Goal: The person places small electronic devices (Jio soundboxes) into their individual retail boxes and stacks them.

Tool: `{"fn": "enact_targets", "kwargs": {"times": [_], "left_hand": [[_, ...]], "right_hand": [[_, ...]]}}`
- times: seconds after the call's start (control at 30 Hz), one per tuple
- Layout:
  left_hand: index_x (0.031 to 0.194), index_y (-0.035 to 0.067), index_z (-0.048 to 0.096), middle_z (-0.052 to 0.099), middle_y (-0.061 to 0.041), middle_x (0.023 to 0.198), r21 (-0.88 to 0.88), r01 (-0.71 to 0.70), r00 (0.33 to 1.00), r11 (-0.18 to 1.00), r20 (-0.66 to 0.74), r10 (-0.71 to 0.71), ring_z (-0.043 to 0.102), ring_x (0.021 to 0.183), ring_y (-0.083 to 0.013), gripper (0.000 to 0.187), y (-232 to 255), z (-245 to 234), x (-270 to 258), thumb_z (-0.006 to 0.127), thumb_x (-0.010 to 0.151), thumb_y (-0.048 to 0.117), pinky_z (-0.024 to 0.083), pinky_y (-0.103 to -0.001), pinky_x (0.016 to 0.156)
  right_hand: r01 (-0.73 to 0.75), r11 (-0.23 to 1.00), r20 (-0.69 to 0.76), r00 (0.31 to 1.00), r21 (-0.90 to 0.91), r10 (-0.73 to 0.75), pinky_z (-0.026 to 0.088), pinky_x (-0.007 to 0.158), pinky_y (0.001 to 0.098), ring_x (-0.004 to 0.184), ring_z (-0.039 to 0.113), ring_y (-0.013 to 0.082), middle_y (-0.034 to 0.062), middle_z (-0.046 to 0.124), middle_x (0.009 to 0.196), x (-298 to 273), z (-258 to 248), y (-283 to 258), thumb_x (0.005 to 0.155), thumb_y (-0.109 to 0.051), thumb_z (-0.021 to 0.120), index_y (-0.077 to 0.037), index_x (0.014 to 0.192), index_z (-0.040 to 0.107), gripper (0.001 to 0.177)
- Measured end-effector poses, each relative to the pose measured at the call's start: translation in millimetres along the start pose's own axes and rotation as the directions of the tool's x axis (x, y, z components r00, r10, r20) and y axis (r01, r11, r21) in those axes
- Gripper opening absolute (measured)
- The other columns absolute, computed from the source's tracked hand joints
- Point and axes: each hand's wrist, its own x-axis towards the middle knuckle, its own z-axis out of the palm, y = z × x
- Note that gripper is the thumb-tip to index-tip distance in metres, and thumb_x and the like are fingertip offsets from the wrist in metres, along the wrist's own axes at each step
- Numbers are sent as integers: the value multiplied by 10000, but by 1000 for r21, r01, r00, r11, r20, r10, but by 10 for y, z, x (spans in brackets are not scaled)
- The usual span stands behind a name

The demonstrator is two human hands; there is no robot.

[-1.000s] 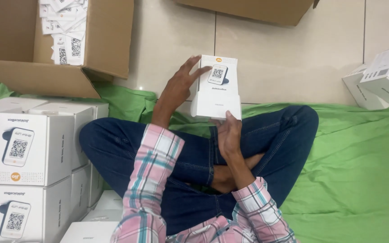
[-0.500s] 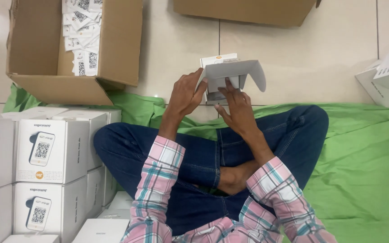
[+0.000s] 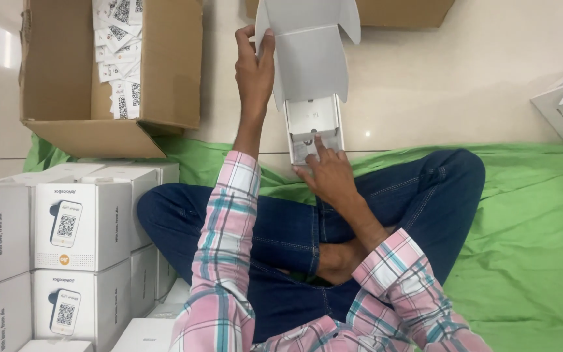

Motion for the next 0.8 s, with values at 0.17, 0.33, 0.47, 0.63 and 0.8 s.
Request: {"fn": "enact_targets", "kwargs": {"times": [0.17, 0.33, 0.47, 0.63, 0.8], "left_hand": [[1441, 39, 421, 629, -216, 1284, 6, 235, 931, 972, 285, -227, 618, 1195, -309, 647, -487, 188, 174, 554, 980, 473, 480, -413, 988], [1461, -47, 348, 547, -264, 1444, -11, 333, 848, 943, 441, -294, 536, 1360, -337, 726, -1207, 334, -38, 577, 980, 446, 413, -411, 1123], [1507, -54, 317, 516, -305, 1457, 123, 337, 856, 933, 372, -359, 546, 1340, -379, 781, -1312, 371, -338, 605, 973, 438, 434, -453, 1128], [1623, 17, 166, 254, -260, 1621, 444, -92, 983, 891, 183, 10, 336, 1476, -417, 1055, -816, 149, -865, 812, 886, 408, 342, -519, 1195], [1626, 46, 129, 181, -184, 1687, 629, -559, 828, 540, 455, 327, 184, 1574, -337, 1401, -512, -98, -1161, 978, 566, 392, 157, -549, 1284]], "right_hand": [[26, 998, 79, 997, -61, -22, 484, 810, 426, 974, 635, 319, 360, 511, 1436, -45, 89, -103, 943, -549, 642, -16, 1042, 742, 552], [31, 997, 91, 996, -74, -24, 488, 824, 420, 978, 631, 313, 376, 509, 1426, -47, 169, -127, 916, -543, 671, -19, 1021, 733, 538], [27, 997, 112, 994, -72, -19, 480, 831, 417, 985, 623, 312, 375, 511, 1429, -68, 151, -152, 900, -513, 699, -21, 1036, 721, 511], [35, 997, 103, 994, -70, -28, 471, 837, 416, 992, 616, 322, 377, 505, 1438, -89, 61, -185, 880, -495, 725, -25, 1044, 697, 498], [44, 996, 101, 994, -82, -36, 461, 836, 425, 994, 606, 329, 378, 482, 1438, -170, 69, -206, 832, -457, 762, -43, 1073, 682, 486]]}}
